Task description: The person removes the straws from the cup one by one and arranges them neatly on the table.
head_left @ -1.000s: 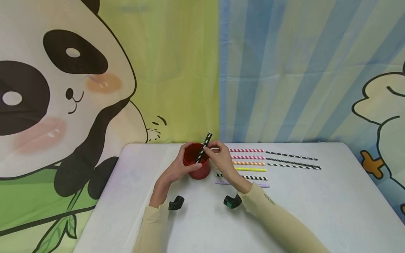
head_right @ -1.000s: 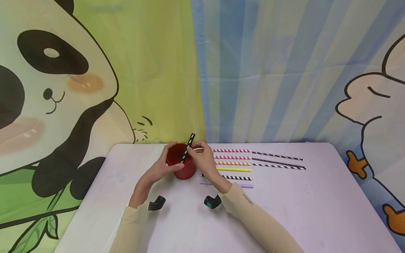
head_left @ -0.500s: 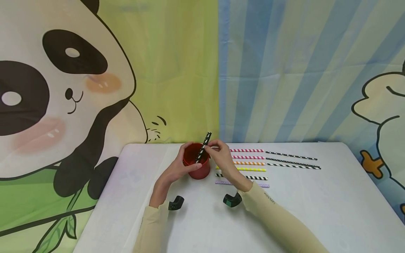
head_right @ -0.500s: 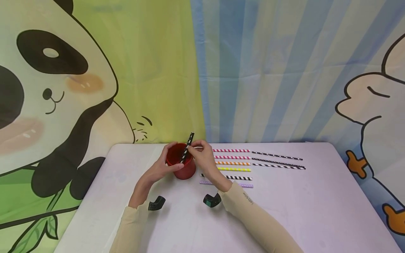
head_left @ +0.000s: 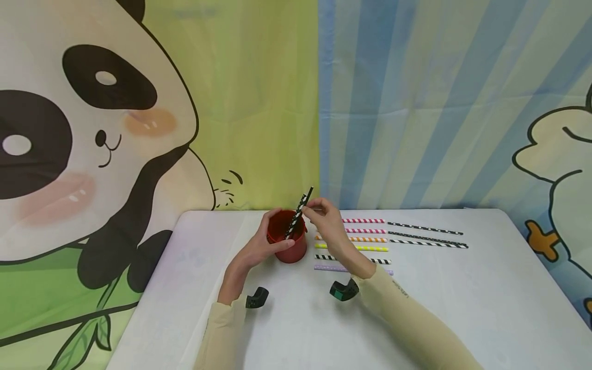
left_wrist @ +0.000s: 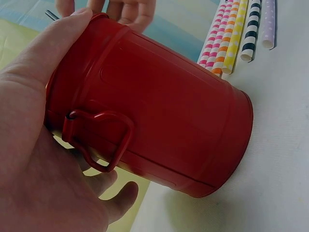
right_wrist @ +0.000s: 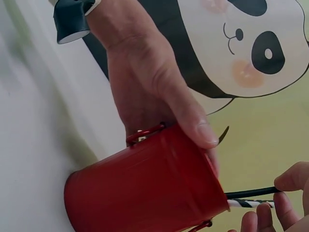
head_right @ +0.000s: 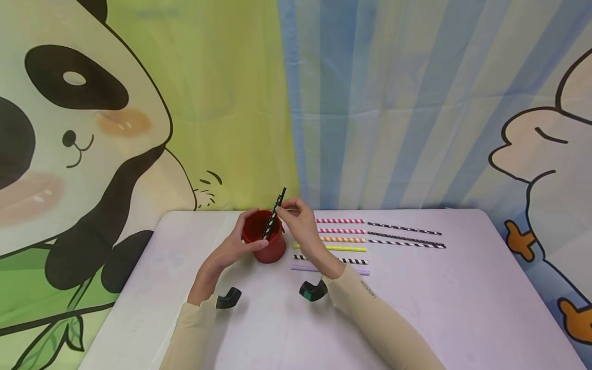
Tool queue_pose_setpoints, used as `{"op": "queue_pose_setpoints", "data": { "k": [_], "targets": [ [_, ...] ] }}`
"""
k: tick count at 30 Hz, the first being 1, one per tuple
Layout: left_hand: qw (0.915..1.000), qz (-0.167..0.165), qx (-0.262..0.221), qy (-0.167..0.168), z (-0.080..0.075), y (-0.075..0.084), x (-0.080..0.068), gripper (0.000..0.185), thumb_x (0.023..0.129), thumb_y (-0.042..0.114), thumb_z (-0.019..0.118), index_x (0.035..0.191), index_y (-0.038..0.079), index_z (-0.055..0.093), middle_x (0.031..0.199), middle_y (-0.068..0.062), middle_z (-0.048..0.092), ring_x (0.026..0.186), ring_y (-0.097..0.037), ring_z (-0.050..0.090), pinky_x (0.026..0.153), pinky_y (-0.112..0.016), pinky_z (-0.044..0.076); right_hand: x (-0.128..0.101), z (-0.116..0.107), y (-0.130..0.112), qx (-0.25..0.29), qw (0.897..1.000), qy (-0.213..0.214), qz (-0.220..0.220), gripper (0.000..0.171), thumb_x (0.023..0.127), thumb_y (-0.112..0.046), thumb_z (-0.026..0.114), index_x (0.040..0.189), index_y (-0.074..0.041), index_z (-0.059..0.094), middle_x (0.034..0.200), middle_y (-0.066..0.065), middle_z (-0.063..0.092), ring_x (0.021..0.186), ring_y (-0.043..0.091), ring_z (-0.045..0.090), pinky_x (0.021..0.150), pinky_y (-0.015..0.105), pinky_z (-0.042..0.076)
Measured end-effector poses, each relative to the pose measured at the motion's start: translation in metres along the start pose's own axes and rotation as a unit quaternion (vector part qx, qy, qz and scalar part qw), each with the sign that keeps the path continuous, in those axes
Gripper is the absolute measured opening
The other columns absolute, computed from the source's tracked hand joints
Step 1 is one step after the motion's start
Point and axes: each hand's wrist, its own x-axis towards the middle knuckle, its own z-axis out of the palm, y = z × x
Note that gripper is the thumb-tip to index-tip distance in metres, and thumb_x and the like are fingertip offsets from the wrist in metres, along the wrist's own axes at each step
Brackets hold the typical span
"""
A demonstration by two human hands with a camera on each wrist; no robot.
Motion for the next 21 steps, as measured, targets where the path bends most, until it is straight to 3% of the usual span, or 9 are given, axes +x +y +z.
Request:
{"op": "queue_pose_setpoints", "data": {
  "k": [9, 15, 21],
  "targets": [
    [0.9999, 0.004, 0.01, 0.001, -0.001, -0.002, 0.002, 0.091, 0.086, 0.031, 0.079, 0.155, 0.032, 0.019, 0.151, -0.001, 0.039, 0.14, -0.027, 0.038, 0.111, -0.052, 0.042, -0.001, -0.009, -0.015, 0.03, 0.999, -0.009, -0.018, 0.021, 0.095, -0.021, 0.069, 0.109, -0.007, 0.062, 0.11, 0.004, 0.064, 0.105, 0.019, 0.062, 0.091, 0.037, 0.049],
    [0.9998, 0.002, 0.017, 0.003, 0.0, 0.0, 0.001, 0.092, 0.086, 0.032, 0.08, 0.155, 0.032, 0.019, 0.151, 0.0, 0.039, 0.14, -0.027, 0.037, 0.108, -0.05, 0.046, -0.004, -0.015, -0.026, 0.037, 0.999, -0.011, -0.037, 0.02, 0.095, -0.018, 0.067, 0.109, -0.005, 0.06, 0.106, 0.001, 0.062, 0.1, 0.021, 0.062, 0.087, 0.03, 0.049],
    [0.9998, -0.001, 0.022, 0.004, 0.0, -0.001, 0.0, 0.092, 0.086, 0.032, 0.079, 0.155, 0.033, 0.018, 0.152, 0.0, 0.038, 0.141, -0.027, 0.036, 0.106, -0.05, 0.048, -0.009, -0.027, -0.037, 0.046, 0.998, -0.018, -0.041, 0.02, 0.096, -0.022, 0.066, 0.11, -0.01, 0.059, 0.111, 0.002, 0.06, 0.103, 0.02, 0.06, 0.097, 0.036, 0.048]
  ]
}}
